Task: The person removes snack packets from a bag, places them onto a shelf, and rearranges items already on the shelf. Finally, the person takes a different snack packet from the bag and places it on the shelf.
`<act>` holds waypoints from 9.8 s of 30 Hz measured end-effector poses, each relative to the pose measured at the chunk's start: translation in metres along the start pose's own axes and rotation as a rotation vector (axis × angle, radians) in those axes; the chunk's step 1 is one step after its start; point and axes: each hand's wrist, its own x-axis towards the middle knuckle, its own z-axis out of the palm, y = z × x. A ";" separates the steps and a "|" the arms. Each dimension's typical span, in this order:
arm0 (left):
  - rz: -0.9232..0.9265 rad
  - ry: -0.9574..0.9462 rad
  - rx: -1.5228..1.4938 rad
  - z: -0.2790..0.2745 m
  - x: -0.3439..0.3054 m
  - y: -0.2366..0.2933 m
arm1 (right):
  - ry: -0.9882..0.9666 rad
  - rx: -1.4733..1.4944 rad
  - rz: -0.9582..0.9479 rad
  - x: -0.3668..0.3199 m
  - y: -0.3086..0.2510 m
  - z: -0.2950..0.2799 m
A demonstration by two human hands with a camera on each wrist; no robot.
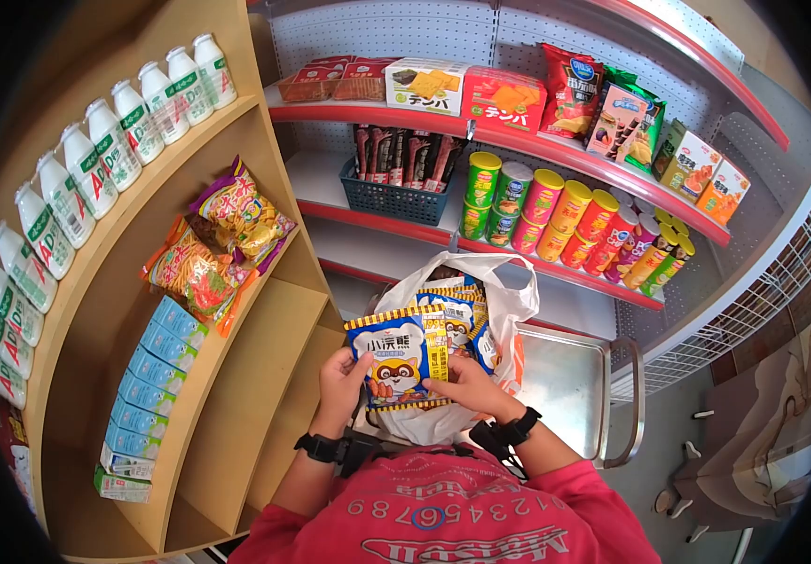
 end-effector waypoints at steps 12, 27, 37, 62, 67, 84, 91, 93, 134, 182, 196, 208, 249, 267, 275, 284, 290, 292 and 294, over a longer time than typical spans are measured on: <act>-0.072 -0.095 -0.072 0.009 -0.004 -0.012 | 0.072 0.015 0.027 -0.001 0.007 0.005; -0.065 0.060 0.135 -0.020 -0.004 -0.009 | 0.465 -0.706 -0.121 -0.006 0.020 -0.031; 0.011 0.155 0.144 -0.038 -0.002 -0.015 | 0.315 -1.091 0.259 -0.023 0.052 -0.048; 0.082 0.018 0.336 -0.012 0.005 -0.013 | 0.626 -0.638 0.034 -0.019 -0.015 -0.041; 0.096 -0.118 0.730 0.026 0.005 0.012 | 0.529 -0.633 -0.165 -0.011 -0.027 -0.023; 0.154 -0.068 0.352 0.045 0.009 -0.006 | 0.342 -0.578 -0.428 -0.010 -0.032 -0.013; -0.045 -0.053 -0.108 0.055 0.004 0.015 | 0.398 -0.306 -0.178 -0.014 -0.009 -0.036; -0.086 -0.008 -0.130 0.061 0.002 0.018 | 0.413 -0.226 -0.120 -0.016 -0.011 -0.038; 0.292 0.845 0.025 -0.121 -0.238 0.050 | 0.409 0.104 -0.103 0.000 0.045 -0.020; 0.542 1.105 0.063 -0.348 -0.292 0.091 | 0.650 0.015 -0.136 -0.085 -0.003 0.092; 0.501 1.323 0.514 -0.358 -0.295 0.064 | 0.592 0.021 -0.093 -0.063 -0.008 0.091; 0.473 1.286 0.450 -0.350 -0.295 0.070 | 0.601 0.032 -0.170 -0.053 0.005 0.093; 0.499 0.801 1.064 -0.268 -0.243 0.115 | 0.049 0.114 0.030 -0.057 0.002 0.189; 0.380 0.800 1.775 -0.299 -0.160 0.182 | 0.204 0.083 -0.046 -0.067 -0.006 0.159; 0.358 0.730 1.784 -0.289 -0.099 0.180 | 0.293 0.028 -0.064 -0.062 -0.015 0.118; -0.049 0.728 1.791 -0.270 -0.067 0.179 | 0.309 -0.071 -0.102 -0.028 -0.037 0.047; -0.058 0.778 1.771 -0.265 -0.060 0.167 | 0.283 0.027 -0.123 -0.002 -0.031 0.028; -0.044 0.789 1.762 -0.268 -0.055 0.164 | 0.289 0.005 -0.088 0.002 -0.031 0.024; 0.057 0.793 1.747 -0.271 -0.047 0.162 | 0.274 -0.019 -0.099 0.005 -0.028 0.017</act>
